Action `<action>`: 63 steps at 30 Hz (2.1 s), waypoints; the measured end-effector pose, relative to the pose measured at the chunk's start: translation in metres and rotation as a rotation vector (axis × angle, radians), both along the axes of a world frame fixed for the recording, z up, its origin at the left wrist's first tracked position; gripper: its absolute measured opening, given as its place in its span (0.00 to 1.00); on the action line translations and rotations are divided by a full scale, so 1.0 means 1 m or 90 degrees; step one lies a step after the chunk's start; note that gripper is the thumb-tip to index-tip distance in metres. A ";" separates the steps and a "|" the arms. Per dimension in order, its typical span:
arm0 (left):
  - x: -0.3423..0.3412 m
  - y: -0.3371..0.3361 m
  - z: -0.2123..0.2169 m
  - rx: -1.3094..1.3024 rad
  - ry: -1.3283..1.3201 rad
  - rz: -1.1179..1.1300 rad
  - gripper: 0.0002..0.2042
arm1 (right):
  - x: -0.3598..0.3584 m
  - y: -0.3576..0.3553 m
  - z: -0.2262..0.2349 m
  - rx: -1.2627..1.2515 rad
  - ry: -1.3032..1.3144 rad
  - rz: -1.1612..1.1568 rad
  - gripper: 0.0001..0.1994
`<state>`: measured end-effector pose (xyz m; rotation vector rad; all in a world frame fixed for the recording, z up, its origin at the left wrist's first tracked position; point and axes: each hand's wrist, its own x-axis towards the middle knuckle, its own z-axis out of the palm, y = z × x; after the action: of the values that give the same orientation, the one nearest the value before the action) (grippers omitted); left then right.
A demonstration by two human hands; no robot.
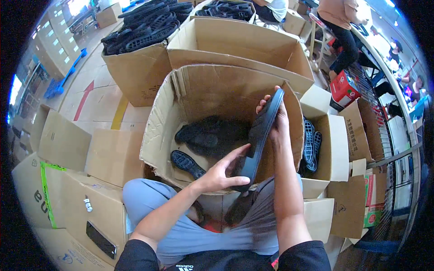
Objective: Inspecting and sorting rubber shoe soles from large cardboard boxes in a factory environment.
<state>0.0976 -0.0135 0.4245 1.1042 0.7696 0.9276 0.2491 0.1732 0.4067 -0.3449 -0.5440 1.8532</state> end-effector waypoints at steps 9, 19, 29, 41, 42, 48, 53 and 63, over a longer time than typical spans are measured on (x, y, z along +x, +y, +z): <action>-0.018 0.003 0.016 0.151 0.009 -0.023 0.49 | 0.018 0.032 -0.047 -0.201 0.021 0.127 0.20; -0.048 0.001 0.024 0.045 -0.312 0.228 0.37 | -0.018 0.016 -0.048 -0.082 -0.427 -0.059 0.14; -0.086 0.013 0.014 -0.130 -0.508 0.397 0.32 | -0.022 -0.020 0.005 -0.129 -0.445 0.086 0.16; -0.072 0.015 0.016 -0.136 -0.498 0.311 0.33 | 0.018 -0.020 0.058 0.002 -0.323 -0.160 0.14; -0.072 0.011 0.017 -0.122 -0.477 0.302 0.33 | 0.024 -0.021 0.070 0.021 -0.321 -0.249 0.14; -0.061 0.015 0.015 -0.115 -0.444 0.280 0.32 | 0.119 -0.038 0.118 0.151 -0.296 -0.785 0.14; -0.046 0.017 0.007 -0.140 -0.390 0.284 0.31 | 0.211 -0.031 0.087 0.004 -0.634 -1.007 0.26; -0.064 0.018 0.009 -0.100 -0.424 0.351 0.26 | 0.092 -0.058 0.130 0.326 -0.615 -0.896 0.15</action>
<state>0.0337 0.0043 0.4338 0.3816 0.5730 1.5627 0.3415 0.1153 0.5365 -0.9553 -1.0097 0.0849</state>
